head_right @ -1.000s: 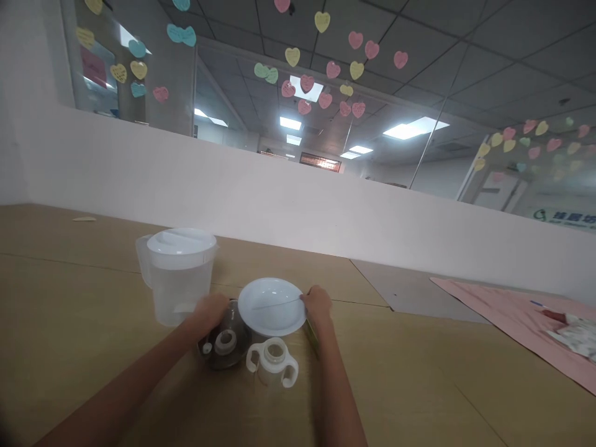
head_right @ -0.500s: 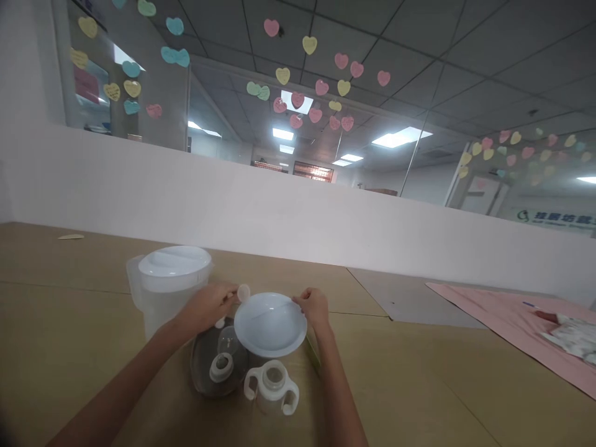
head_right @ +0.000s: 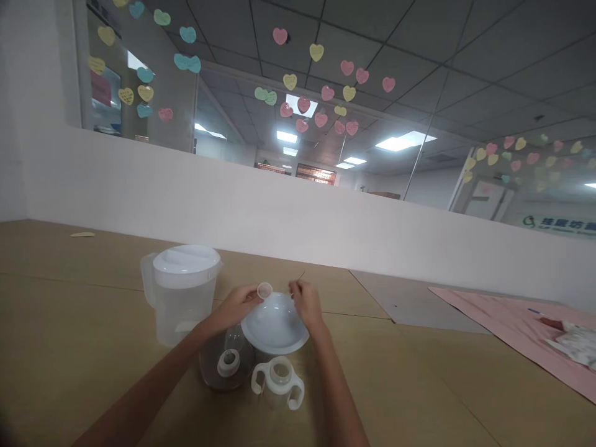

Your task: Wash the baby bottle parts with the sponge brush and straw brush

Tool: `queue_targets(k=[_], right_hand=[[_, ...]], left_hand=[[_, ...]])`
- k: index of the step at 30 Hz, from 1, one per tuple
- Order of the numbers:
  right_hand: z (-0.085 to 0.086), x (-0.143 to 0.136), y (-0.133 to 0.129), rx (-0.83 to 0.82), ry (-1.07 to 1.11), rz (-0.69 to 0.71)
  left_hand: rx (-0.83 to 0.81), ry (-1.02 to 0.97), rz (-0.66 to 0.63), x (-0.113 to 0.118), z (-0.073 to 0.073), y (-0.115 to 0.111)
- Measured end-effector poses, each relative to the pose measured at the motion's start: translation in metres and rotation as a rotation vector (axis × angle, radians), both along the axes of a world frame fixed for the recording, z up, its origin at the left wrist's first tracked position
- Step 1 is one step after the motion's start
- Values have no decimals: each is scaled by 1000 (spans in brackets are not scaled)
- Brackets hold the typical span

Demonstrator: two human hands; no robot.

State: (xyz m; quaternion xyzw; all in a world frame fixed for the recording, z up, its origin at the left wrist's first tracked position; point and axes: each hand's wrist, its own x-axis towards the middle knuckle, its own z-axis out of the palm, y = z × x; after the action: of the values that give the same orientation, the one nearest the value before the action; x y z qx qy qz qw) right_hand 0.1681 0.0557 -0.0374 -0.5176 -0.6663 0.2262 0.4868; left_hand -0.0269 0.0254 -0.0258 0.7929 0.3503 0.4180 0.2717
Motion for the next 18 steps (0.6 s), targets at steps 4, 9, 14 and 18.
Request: queue_targets(k=[4, 9, 14, 18], right_hand=[[42, 2, -38, 283, 327, 17], [52, -18, -62, 316, 186, 37], [48, -22, -58, 389, -3, -55], [55, -18, -63, 392, 2, -98]], left_hand=[[26, 15, -16, 7, -1, 4], [70, -18, -62, 20, 3, 9], [64, 17, -15, 31, 1, 12], [38, -30, 7, 31, 3, 9]])
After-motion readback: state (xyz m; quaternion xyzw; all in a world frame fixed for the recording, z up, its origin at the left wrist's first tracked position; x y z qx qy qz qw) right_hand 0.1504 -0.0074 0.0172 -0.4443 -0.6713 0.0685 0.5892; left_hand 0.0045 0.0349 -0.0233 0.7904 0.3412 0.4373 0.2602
